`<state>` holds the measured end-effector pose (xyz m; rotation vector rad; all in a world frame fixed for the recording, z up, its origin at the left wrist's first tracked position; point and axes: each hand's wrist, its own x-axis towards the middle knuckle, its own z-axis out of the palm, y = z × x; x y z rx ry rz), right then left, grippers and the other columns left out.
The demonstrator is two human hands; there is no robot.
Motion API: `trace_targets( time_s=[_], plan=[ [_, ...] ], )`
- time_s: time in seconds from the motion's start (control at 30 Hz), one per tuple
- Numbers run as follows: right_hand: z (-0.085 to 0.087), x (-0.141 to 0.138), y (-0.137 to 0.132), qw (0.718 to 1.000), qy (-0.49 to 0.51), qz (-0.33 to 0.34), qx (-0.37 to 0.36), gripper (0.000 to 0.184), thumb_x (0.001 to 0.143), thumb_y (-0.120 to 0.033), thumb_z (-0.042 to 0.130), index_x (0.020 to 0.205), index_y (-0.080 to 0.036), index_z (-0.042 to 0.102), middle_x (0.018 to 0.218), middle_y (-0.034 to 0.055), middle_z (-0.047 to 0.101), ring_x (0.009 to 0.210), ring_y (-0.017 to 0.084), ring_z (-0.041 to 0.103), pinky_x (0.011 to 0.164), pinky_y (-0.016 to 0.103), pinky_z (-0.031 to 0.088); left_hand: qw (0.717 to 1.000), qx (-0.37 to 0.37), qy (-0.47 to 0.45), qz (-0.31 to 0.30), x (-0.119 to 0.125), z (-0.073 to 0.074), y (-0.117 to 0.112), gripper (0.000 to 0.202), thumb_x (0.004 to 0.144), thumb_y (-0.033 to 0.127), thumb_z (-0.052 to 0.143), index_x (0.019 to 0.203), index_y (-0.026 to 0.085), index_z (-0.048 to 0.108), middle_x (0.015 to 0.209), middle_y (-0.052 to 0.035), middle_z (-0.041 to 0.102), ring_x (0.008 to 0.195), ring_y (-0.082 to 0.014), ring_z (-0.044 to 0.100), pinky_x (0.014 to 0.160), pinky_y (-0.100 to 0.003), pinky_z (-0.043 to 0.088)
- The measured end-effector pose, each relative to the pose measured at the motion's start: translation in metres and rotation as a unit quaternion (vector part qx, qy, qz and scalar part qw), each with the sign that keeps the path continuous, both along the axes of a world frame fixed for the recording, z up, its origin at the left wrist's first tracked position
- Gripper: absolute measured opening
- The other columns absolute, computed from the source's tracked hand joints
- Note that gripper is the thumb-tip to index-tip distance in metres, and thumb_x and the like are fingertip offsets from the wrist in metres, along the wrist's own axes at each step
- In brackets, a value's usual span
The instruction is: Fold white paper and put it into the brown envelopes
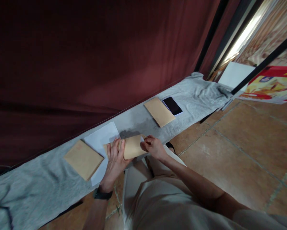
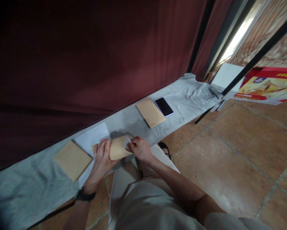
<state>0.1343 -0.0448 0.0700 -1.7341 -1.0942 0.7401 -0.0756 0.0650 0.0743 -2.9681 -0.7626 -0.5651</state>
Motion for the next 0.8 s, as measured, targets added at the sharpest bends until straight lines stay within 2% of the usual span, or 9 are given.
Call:
trace_targets(
  time_s=[0.27,0.57,0.8],
  plan=[
    [-0.002,0.0,-0.001,0.997,0.062,-0.045,-0.03,0.024,0.09,-0.029,0.059,0.072,-0.02,0.072,0.062,-0.0014,0.065,0.058,0.012,0.056,0.056,0.023,0.034,1.0,0.0,0.016,-0.004,0.003,0.002,0.002,0.096,0.085,0.046,0.07,0.158,0.012,0.018,0.149,-0.0282,0.042,0.147,-0.0419,0.032,0.119,-0.063,0.023],
    [-0.01,0.0,-0.002,0.99,0.089,-0.109,-0.024,0.018,0.085,-0.034,0.063,0.072,-0.022,0.064,0.065,-0.0008,0.066,0.061,0.015,0.06,0.056,0.024,0.04,1.0,-0.004,0.019,-0.01,0.004,0.003,0.003,0.092,0.085,0.045,0.069,0.158,0.014,0.021,0.151,-0.0273,0.041,0.148,-0.0414,0.031,0.119,-0.063,0.022],
    [-0.014,0.003,-0.001,0.988,0.098,-0.118,-0.006,0.02,0.084,-0.037,0.065,0.074,-0.022,0.055,0.068,-0.0017,0.064,0.064,0.015,0.06,0.059,0.025,0.041,0.999,0.002,0.035,-0.017,0.009,0.011,0.005,0.091,0.086,0.042,0.069,0.158,0.015,0.02,0.152,-0.0269,0.04,0.148,-0.0416,0.031,0.119,-0.065,0.021]
  ],
)
